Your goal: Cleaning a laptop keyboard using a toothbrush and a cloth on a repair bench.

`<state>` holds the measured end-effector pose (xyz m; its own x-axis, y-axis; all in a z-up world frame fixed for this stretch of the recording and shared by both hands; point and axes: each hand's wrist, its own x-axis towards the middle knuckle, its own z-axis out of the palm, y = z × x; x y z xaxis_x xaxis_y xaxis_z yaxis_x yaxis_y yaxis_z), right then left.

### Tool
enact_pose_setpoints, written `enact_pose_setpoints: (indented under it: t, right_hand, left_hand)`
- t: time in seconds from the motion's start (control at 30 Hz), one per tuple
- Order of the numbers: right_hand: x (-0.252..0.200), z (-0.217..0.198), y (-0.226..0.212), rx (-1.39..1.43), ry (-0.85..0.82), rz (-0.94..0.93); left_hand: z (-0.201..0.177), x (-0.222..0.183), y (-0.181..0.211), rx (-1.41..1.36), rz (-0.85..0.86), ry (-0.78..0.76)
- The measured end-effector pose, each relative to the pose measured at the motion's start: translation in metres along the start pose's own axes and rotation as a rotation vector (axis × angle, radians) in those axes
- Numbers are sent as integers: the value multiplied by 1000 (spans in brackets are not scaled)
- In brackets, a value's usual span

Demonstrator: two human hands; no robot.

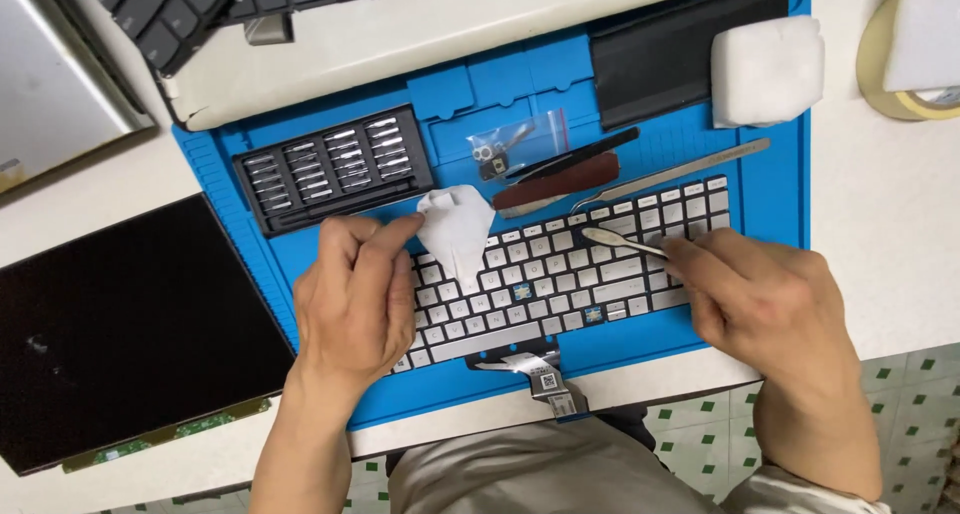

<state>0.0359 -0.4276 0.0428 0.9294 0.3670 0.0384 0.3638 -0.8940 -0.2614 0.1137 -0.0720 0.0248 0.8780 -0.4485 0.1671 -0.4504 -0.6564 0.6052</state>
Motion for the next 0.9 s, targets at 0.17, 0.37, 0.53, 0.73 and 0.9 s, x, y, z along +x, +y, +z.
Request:
enact_pose_setpoints:
  t: [0.17,0.37,0.53,0.73,0.9]
  right_hand:
    - [3,-4,3,18,28,12]
    - [2,-10,10,27,-34,-25]
    - [10,-12,18,77,-98,-69]
    - [13,-11,27,89,-104,-85]
    - [17,-7,30,96,-9,-87]
  left_hand:
    - [2,1,-1,215,52,-160]
    - [5,-1,0,309,30,-312]
    - [2,3,0,312,37,-288]
    - [3,-1,-6,333,45,-271]
    - [3,-1,-11,357,22,-295]
